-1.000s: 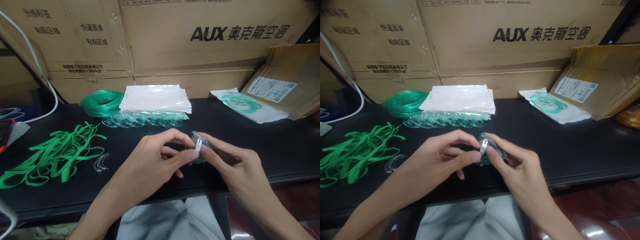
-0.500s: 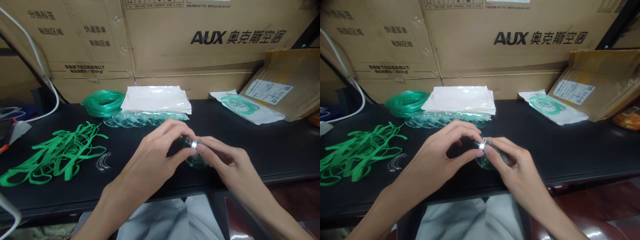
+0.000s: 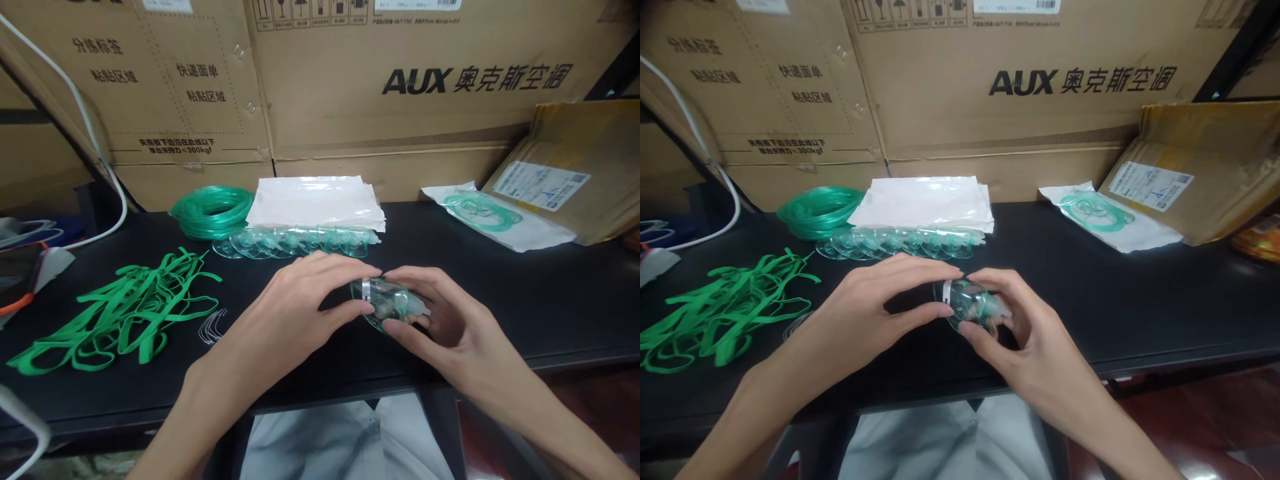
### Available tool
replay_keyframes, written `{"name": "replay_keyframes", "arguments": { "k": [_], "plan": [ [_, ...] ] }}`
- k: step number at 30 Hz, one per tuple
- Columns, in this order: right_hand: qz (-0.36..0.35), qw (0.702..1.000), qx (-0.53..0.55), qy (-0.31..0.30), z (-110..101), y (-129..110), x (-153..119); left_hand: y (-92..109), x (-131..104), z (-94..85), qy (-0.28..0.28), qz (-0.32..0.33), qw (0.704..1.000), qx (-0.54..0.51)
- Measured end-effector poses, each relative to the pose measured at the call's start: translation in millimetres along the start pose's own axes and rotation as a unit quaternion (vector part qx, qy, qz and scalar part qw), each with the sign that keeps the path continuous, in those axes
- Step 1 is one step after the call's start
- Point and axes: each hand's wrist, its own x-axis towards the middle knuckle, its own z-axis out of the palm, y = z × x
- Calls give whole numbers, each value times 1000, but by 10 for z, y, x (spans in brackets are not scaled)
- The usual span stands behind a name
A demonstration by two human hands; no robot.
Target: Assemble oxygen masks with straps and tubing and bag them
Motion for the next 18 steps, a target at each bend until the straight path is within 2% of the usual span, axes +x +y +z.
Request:
{"name": "replay_keyframes", "arguments": {
  "k": [11, 15, 18],
  "plan": [
    [32, 996, -66, 57, 19, 49, -23, -9, 5, 21, 9, 11, 1000, 2],
    [21, 993, -83, 81, 40, 62, -42, 7, -8, 46, 11, -2, 1000, -5],
    [6, 994, -79, 74, 24, 91, -25, 49, -3, 68, -1, -19, 1000, -20]
  ]
}}
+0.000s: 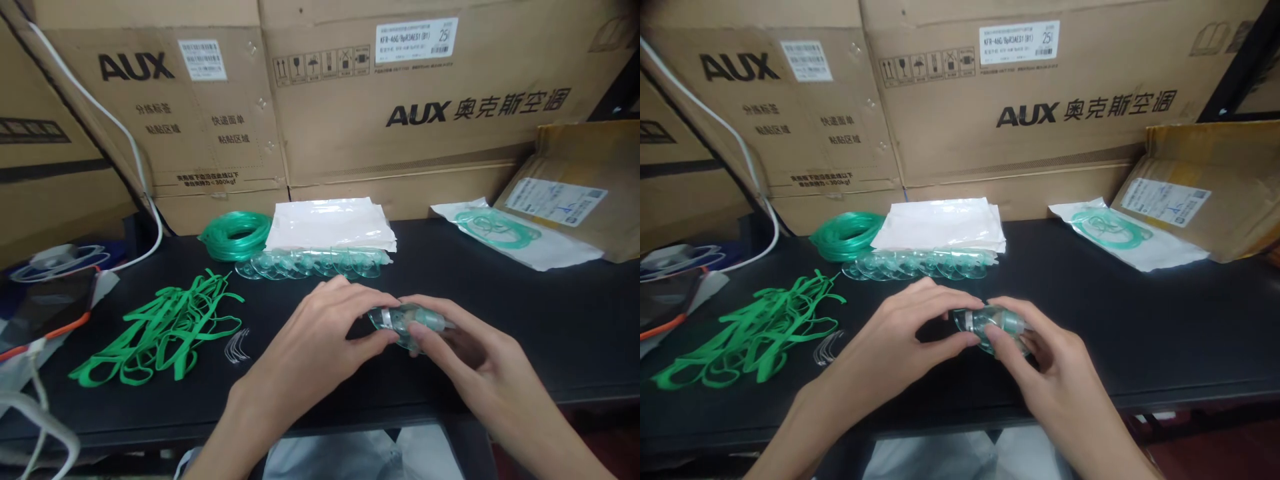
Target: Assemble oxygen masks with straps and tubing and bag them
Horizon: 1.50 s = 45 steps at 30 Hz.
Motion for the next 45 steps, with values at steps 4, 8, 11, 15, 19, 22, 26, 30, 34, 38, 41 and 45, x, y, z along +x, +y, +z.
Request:
{"name": "replay_keyframes", "arguments": {
  "k": [4, 8, 11, 15, 19, 22, 26, 30, 34, 38, 41, 45],
  "plan": [
    [1, 1000, 14, -24, -9, 88, 47, 54, 14, -48, -8, -28, 999, -16],
    [6, 999, 17, -35, 5, 195, 63, 59, -35, -267, -4, -44, 999, -4],
    [15, 999, 8, -40, 21, 238, 58, 13, -203, -474, -12, -87, 995, 38],
    [21, 998, 18, -50, 45, 211, 44, -135, -602, -646, -21, -155, 979, 131],
    [28, 998, 30, -52, 68, 189, 37, -316, -966, -689, -33, -192, 963, 185],
    [32, 998, 30, -54, 67, 204, 33, -409, -1122, -711, -11, -194, 960, 201],
    [29, 998, 28, -50, 57, 188, 30, -451, -1231, -751, 4, -207, 954, 217],
    [-2, 997, 61, -53, 103, 149, 46, -456, -1277, -755, -3, -209, 951, 227],
    [-23, 993, 107, -55, 134, 141, 57, -478, -1296, -768, -12, -190, 956, 224],
    [-59, 993, 83, -57, -74, 84, 154, -428, -1232, -803, -3, -165, 960, 228],
    [-120, 989, -74, -36, -366, 13, 381, -284, -949, -761, 13, -150, 966, 212],
    [-155, 971, -176, -51, -591, -19, 810, -118, -236, -573, 22, -101, 976, 190]
  ]
}}
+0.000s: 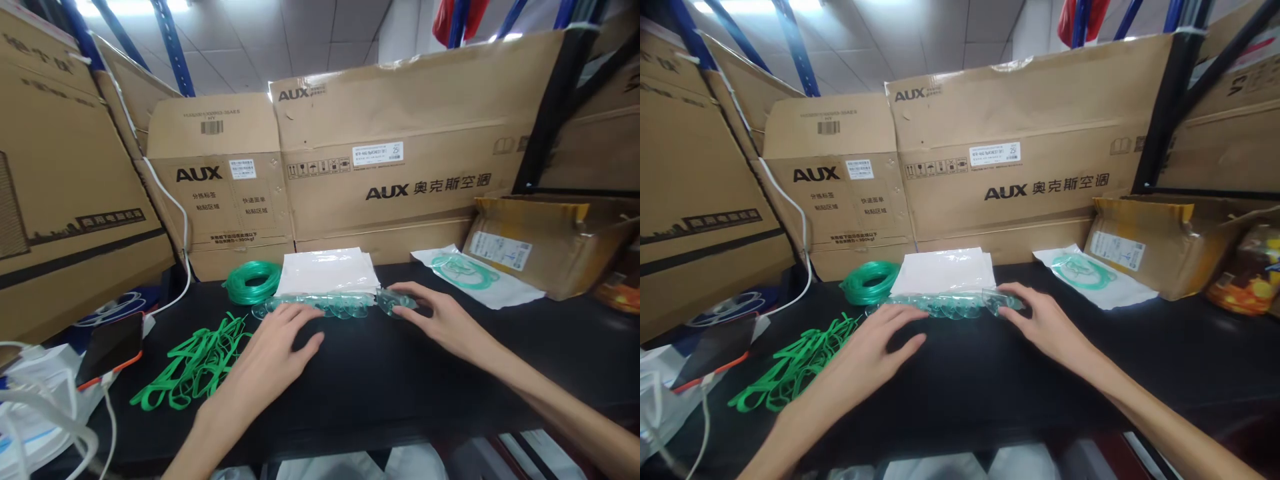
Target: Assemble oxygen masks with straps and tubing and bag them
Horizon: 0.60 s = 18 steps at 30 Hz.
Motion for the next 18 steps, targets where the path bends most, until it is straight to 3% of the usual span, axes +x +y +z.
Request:
{"name": "replay_keyframes", "arguments": {
  "k": [3, 6, 10, 18],
  "plan": [
    [-40, 999, -18, -12, 55, 103, 231, 114, 492, 173, -3, 30, 1000, -5],
    [-65, 997, -33, -16, 193, 160, 341, 59, 770, 355, -29, 46, 998, -9],
    [-93, 995, -38, -25, 305, 182, 359, -52, 827, 502, -47, 48, 998, -7],
    [-146, 985, -70, -54, 404, 163, 394, -103, 794, 530, -49, 65, 997, -14]
  ]
}}
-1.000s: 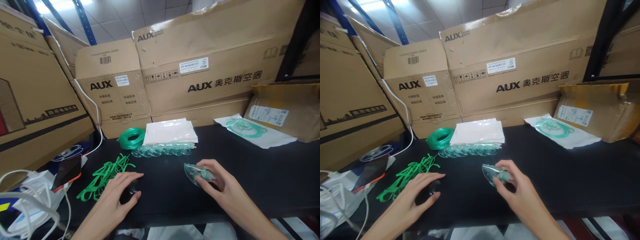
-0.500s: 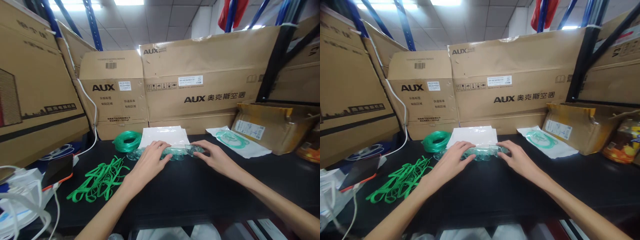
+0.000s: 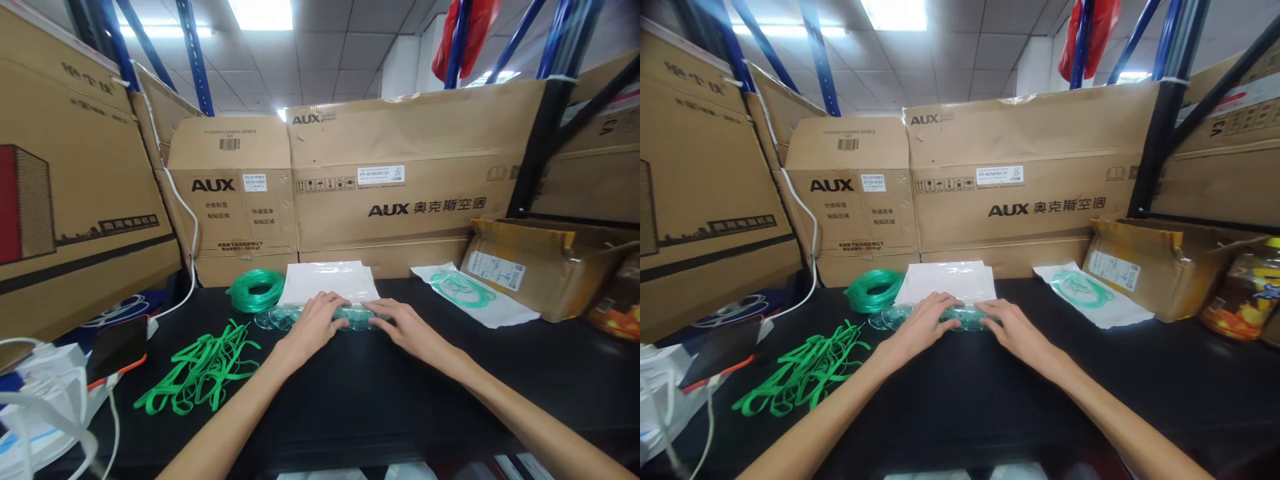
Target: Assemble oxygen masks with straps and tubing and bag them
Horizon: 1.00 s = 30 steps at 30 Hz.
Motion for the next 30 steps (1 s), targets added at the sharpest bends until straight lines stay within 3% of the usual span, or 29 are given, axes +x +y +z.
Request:
{"name": "replay_keyframes", "arguments": {
  "k": [6, 13, 15, 18, 21, 23, 26, 28, 30],
  "plan": [
    [-34, 998, -52, -11, 43, 75, 53, -32, -11, 0, 3, 0, 1000, 4],
    [-3, 996, -90, 15, 41, -14, -5, 12, 17, 18, -8, 18, 999, 33],
    [22, 993, -104, 40, -144, 26, -130, 37, 19, 14, 0, 16, 999, 34],
    [104, 980, -145, 86, -645, 219, -526, 164, -13, -63, 28, 6, 999, 25],
    [227, 944, -199, 135, -1176, 490, -1041, 462, -107, -166, 51, 14, 999, 6],
    [302, 915, -219, 152, -1392, 662, -1306, 741, -207, -144, 42, 43, 998, -34],
    [367, 890, -217, 161, -1498, 881, -1458, 1164, -385, 145, -3, 99, 990, -99],
    [393, 880, -209, 166, -1516, 997, -1429, 1372, -481, 468, -13, 164, 981, -100],
    [417, 869, -200, 175, -1539, 1089, -1362, 1486, -531, 794, -1, 185, 977, -102]
  ]
}}
